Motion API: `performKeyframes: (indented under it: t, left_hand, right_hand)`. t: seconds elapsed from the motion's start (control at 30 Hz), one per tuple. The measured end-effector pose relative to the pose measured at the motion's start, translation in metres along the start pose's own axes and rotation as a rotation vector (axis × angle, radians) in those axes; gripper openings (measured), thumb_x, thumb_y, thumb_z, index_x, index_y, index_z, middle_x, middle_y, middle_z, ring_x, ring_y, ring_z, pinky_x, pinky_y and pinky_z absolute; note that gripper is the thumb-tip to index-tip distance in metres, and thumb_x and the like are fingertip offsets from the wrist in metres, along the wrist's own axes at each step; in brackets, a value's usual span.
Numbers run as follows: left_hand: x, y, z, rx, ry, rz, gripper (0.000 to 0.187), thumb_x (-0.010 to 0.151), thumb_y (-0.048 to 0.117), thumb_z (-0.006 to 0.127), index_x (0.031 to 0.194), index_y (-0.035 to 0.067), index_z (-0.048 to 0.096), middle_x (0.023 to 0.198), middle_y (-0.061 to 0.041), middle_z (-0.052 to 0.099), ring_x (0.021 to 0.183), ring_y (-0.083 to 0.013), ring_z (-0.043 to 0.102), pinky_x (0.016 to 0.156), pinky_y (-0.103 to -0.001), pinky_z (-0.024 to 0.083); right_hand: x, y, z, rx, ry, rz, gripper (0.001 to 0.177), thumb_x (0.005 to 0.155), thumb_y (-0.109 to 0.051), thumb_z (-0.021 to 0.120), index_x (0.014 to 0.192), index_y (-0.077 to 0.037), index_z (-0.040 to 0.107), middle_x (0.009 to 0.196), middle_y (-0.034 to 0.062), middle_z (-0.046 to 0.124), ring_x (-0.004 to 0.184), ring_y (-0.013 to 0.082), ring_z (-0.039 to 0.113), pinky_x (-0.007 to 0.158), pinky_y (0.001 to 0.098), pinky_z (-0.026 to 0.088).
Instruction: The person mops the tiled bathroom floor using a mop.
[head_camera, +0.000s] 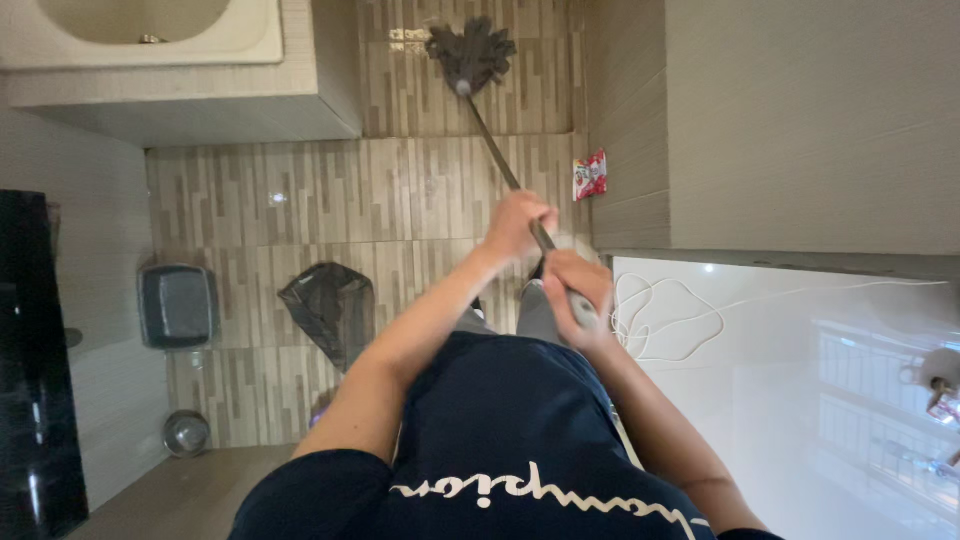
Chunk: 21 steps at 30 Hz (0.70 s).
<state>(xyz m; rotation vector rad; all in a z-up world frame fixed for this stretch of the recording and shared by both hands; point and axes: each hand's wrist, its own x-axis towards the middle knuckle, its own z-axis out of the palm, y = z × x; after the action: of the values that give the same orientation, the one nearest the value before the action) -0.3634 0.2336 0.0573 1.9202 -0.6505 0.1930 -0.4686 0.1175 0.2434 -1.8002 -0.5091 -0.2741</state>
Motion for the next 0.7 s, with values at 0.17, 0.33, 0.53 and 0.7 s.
performKeyframes:
  t: [0.17,0.33,0.53,0.7]
  left_hand:
    - [-0.024,0.049,-0.009,-0.079,0.006,0.073,0.030,0.085,0.015,0.067,0.059,0.006,0.053,0.059,-0.015,0.055,0.061,-0.0367,0.057,0.060,-0.048,0.044]
    - [-0.040,0.023,-0.020,-0.064,-0.114,0.154,0.031,0.086,0.013,0.065,0.059,0.008,0.050,0.061,-0.013,0.056,0.062,-0.0357,0.059,0.063,-0.047,0.047]
    - [-0.033,-0.072,-0.032,0.027,-0.139,0.146,0.016,0.080,0.012,0.066,0.067,0.009,0.057,0.069,-0.009,0.061,0.075,-0.0347,0.061,0.068,-0.048,0.046]
    - [-0.021,-0.115,-0.034,0.086,-0.055,0.044,0.032,0.084,0.017,0.075,0.065,0.004,0.053,0.070,-0.015,0.055,0.078,-0.0385,0.057,0.068,-0.050,0.044]
  right_hand:
    - [-0.017,-0.037,0.002,0.096,0.014,-0.034,0.021,0.087,0.004,0.054,0.069,-0.001,0.047,0.067,0.0130,0.052,0.060,0.0272,0.054,0.067,0.0397,0.050]
    - [-0.030,-0.008,0.030,0.099,0.019,-0.292,0.018,0.083,0.005,0.053,0.067,-0.002,0.049,0.063,0.0107,0.051,0.054,0.0256,0.052,0.058,0.0394,0.050]
    - [-0.026,0.065,0.067,-0.091,-0.104,-0.187,0.012,0.084,0.005,0.062,0.076,0.001,0.055,0.073,0.0175,0.053,0.066,0.0378,0.053,0.061,0.0453,0.042]
    - [-0.010,0.098,0.091,-0.142,-0.137,-0.088,0.023,0.088,0.004,0.064,0.072,-0.001,0.049,0.072,0.0168,0.050,0.070,0.0384,0.051,0.066,0.0456,0.042]
